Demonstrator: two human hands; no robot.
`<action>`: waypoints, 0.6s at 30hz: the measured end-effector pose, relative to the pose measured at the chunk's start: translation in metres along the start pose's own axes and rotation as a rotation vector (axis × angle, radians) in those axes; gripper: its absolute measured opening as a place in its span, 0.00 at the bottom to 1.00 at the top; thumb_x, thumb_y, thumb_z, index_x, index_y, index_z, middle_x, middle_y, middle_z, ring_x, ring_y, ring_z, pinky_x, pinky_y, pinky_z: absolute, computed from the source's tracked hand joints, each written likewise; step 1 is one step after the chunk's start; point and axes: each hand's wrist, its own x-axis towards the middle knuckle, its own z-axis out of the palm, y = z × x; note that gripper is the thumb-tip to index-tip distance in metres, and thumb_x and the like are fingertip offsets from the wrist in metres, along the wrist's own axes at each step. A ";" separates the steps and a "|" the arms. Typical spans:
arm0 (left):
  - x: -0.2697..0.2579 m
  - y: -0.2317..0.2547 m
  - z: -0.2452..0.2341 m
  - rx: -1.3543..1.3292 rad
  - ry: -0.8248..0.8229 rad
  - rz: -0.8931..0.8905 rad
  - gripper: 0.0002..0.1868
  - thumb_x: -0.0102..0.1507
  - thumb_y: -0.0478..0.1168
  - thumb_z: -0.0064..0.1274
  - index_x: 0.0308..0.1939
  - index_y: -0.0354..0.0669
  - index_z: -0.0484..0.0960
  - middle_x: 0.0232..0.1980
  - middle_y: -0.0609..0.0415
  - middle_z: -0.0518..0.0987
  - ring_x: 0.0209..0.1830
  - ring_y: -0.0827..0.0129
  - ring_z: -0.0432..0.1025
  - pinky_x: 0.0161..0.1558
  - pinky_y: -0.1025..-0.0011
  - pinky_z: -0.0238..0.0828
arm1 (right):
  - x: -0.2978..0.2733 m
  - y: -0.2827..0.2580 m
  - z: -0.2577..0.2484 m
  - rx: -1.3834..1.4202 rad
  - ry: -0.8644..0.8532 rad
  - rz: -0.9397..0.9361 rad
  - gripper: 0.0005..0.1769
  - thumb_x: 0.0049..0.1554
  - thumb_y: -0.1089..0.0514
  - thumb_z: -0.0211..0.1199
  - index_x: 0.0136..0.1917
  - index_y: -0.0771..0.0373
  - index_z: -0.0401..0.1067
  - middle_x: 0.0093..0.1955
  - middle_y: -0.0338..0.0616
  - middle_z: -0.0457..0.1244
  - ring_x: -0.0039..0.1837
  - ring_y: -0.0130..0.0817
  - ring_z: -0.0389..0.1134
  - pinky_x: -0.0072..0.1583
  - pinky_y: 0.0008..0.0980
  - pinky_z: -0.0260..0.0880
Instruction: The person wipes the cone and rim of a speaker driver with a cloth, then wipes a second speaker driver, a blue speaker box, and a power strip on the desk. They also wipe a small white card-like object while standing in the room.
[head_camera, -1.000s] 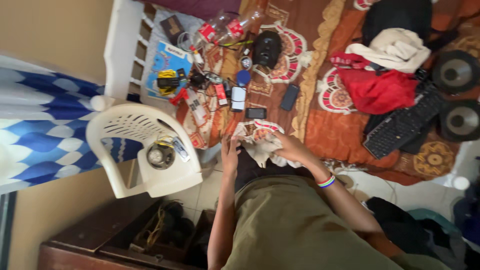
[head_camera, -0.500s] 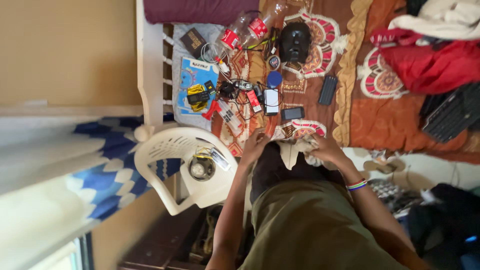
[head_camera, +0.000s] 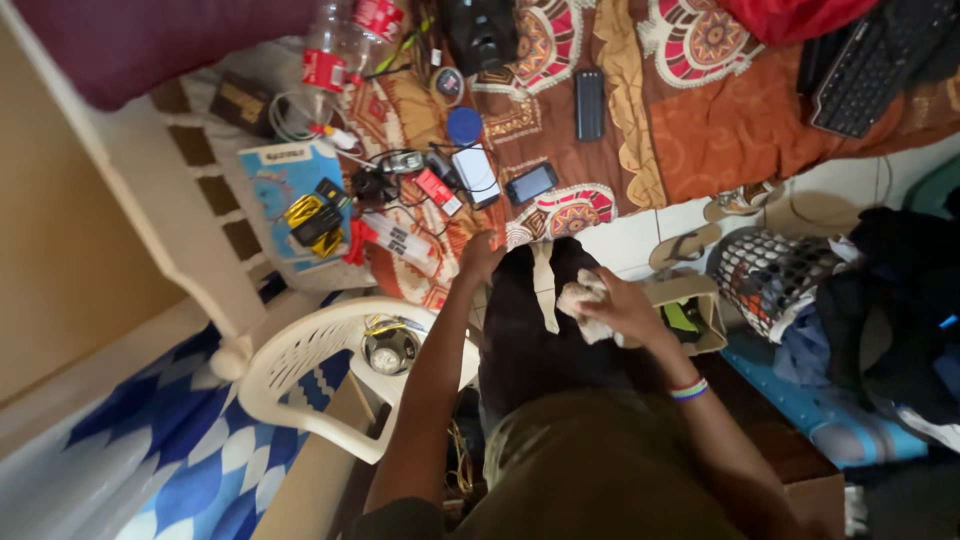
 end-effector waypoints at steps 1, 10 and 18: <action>0.010 -0.004 0.006 0.077 -0.035 -0.034 0.25 0.53 0.47 0.56 0.52 0.43 0.73 0.52 0.43 0.73 0.53 0.53 0.68 0.52 0.61 0.65 | -0.002 0.006 0.003 0.062 0.036 -0.028 0.34 0.44 0.43 0.65 0.57 0.63 0.62 0.42 0.56 0.65 0.44 0.50 0.69 0.45 0.41 0.67; 0.093 -0.024 0.049 0.200 0.271 -0.310 0.41 0.50 0.49 0.57 0.62 0.37 0.58 0.62 0.35 0.57 0.62 0.41 0.54 0.53 0.53 0.61 | 0.002 0.029 0.013 0.122 0.127 0.194 0.31 0.47 0.44 0.63 0.57 0.65 0.63 0.34 0.55 0.64 0.38 0.49 0.68 0.41 0.40 0.65; 0.140 -0.031 0.080 0.309 0.435 -0.705 0.55 0.50 0.65 0.53 0.65 0.26 0.49 0.57 0.36 0.57 0.55 0.49 0.57 0.51 0.55 0.61 | -0.001 0.041 0.016 0.176 0.091 0.283 0.29 0.48 0.46 0.62 0.57 0.64 0.63 0.27 0.52 0.60 0.29 0.43 0.64 0.35 0.38 0.61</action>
